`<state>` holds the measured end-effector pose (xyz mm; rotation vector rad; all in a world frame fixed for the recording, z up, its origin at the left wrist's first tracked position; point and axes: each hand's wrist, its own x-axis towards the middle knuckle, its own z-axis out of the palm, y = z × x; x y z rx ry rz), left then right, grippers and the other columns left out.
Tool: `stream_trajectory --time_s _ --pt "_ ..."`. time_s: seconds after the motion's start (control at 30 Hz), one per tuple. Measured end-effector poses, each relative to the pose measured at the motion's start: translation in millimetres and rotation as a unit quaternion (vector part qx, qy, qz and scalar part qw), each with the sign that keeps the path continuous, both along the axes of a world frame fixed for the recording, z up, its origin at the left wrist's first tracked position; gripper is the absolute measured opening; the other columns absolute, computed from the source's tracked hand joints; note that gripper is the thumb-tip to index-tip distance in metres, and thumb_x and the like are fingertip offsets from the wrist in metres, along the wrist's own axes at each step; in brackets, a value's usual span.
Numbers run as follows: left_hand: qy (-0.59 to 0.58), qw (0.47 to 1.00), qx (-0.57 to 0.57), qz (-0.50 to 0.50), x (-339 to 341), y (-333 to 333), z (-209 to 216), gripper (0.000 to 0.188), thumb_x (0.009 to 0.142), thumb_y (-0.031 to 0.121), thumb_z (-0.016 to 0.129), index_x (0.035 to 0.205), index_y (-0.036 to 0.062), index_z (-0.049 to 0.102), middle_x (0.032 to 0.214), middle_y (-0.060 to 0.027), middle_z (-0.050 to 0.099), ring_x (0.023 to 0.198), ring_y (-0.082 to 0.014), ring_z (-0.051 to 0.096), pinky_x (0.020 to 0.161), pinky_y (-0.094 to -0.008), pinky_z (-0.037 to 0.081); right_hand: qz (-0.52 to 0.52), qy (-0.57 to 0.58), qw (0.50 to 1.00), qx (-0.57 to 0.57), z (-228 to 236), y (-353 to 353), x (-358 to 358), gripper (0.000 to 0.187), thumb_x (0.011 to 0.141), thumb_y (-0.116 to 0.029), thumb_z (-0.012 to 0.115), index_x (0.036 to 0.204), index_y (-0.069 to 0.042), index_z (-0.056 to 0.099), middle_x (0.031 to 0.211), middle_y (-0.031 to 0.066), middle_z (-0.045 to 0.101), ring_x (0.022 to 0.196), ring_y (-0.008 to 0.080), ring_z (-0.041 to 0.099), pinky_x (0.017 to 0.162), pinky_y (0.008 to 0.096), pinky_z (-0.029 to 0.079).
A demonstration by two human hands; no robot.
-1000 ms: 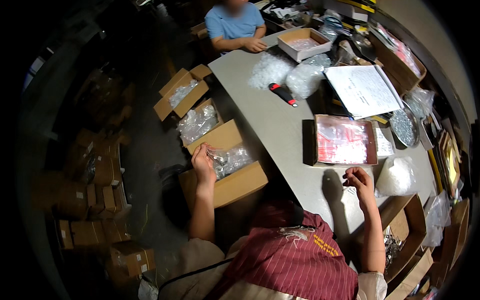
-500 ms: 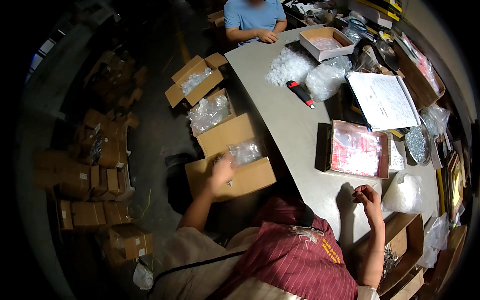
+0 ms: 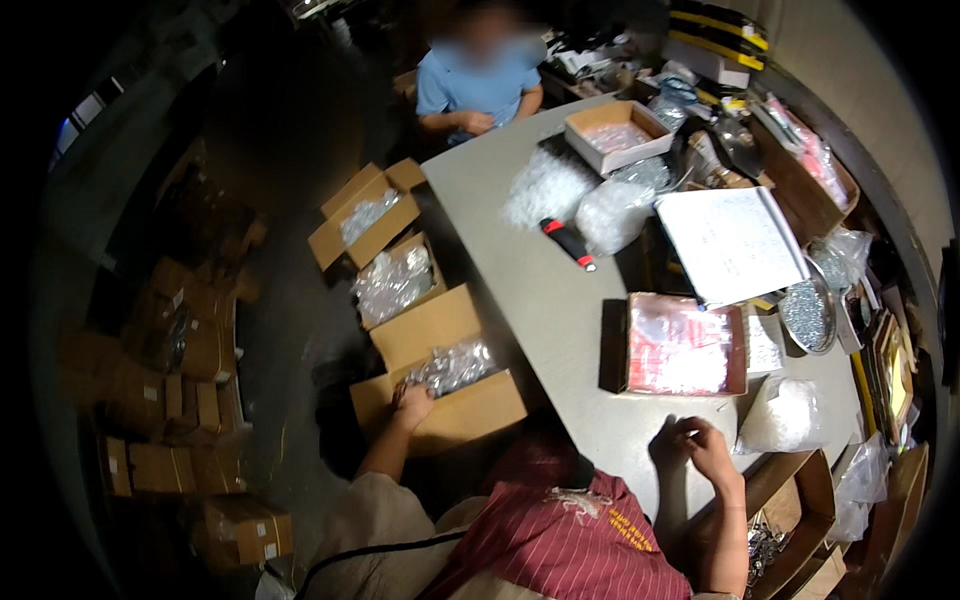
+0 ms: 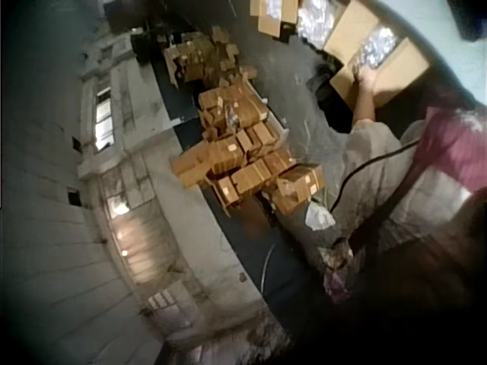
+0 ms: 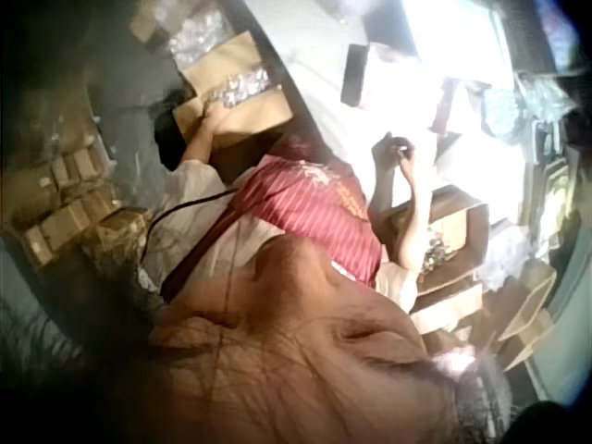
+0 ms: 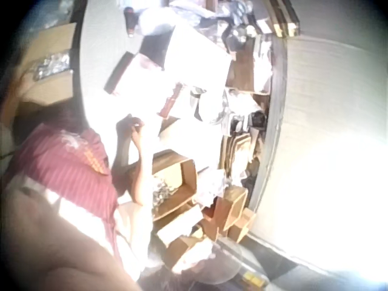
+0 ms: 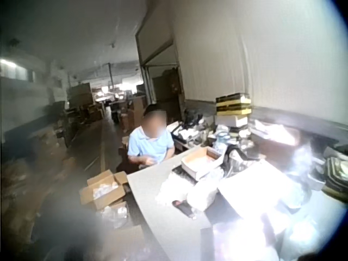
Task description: The person picks small metal hardware pieces from a cardboard box and places them into clear plastic bags on the table. The person repeats this process, handling the hardware one at a time and occasionally adjusting the bags.
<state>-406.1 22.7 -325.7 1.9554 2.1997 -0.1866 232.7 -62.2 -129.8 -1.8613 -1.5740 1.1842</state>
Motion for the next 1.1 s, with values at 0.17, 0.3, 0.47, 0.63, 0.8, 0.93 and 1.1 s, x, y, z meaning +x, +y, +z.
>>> stream_trajectory --time_s 0.17,0.3,0.47,0.63,0.8,0.93,1.1 --pt "-0.062 0.972 -0.211 0.082 -20 11 -19 0.058 0.1 0.047 0.045 0.114 -0.0026 0.071 0.122 -0.0299 0.065 0.117 -0.0427 0.063 0.104 -0.0503 0.046 0.118 -0.063 0.991 0.01 9 2 -4 0.026 0.091 -0.019 0.067 0.112 -0.002 0.069 0.1 0.0195 0.072 0.089 0.0322 0.071 0.08 0.0395 0.055" --pt "-0.015 0.98 -0.195 -0.048 9 40 23 0.038 0.094 0.036 0.057 0.104 0.0042 0.074 0.106 -0.023 0.072 0.102 -0.0396 0.069 0.091 -0.0475 0.054 0.12 -0.089 0.988 0.04 6 2 -2 0.026 0.092 -0.021 0.066 0.11 -0.002 0.069 0.098 0.0203 0.071 0.088 0.0372 0.069 0.079 0.0413 0.055" --pt "-0.316 0.945 0.039 -0.07 141 92 153 0.025 0.098 0.026 0.06 0.099 0.003 0.068 0.086 -0.0141 0.073 0.081 -0.0327 0.072 0.072 -0.0404 0.055 0.082 -0.058 0.991 0.084 9 4 -1 0.027 0.091 -0.021 0.063 0.108 -0.001 0.068 0.097 0.0226 0.07 0.089 0.0398 0.068 0.079 0.0442 0.055" --pt "-0.464 0.837 0.073 -0.282 305 132 280 0.016 0.099 0.011 0.058 0.107 0.0026 0.069 0.09 -0.0091 0.072 0.079 -0.0157 0.071 0.068 -0.0295 0.054 0.063 -0.082 0.992 0.069 1 -3 10 0.026 0.089 -0.02 0.064 0.105 -0.001 0.067 0.095 0.0235 0.069 0.087 0.0416 0.067 0.078 0.0452 0.054" --pt "-0.382 0.806 0.044 -0.451 413 149 258 0.028 0.087 0.022 0.067 0.107 0.0023 0.068 0.104 -0.0165 0.069 0.093 -0.0298 0.069 0.083 -0.0416 0.054 0.065 -0.075 0.994 0.039 10 4 5 0.026 0.088 -0.021 0.064 0.103 -0.001 0.065 0.094 0.0235 0.069 0.087 0.0427 0.066 0.079 0.0472 0.054" --pt "-0.163 0.836 0.06 -0.52 456 163 181 0.041 0.078 0.032 0.078 0.108 0.0067 0.068 0.104 -0.019 0.068 0.109 -0.041 0.06 0.092 -0.049 0.047 0.068 -0.126 0.984 0.102 -13 13 4 0.026 0.089 -0.021 0.065 0.106 -0.002 0.066 0.096 0.0187 0.072 0.089 0.0354 0.07 0.078 0.043 0.055" --pt "-0.333 0.788 0.078 -0.512 478 147 202 0.027 0.078 0.024 0.078 0.086 0.0028 0.064 0.093 -0.0176 0.067 0.085 -0.0336 0.067 0.077 -0.0425 0.053 -0.006 -0.101 0.991 0.085 2 4 23 0.029 0.086 -0.015 0.065 0.111 -0.002 0.067 0.104 0.0181 0.073 0.093 0.0312 0.072 0.082 0.0394 0.057"
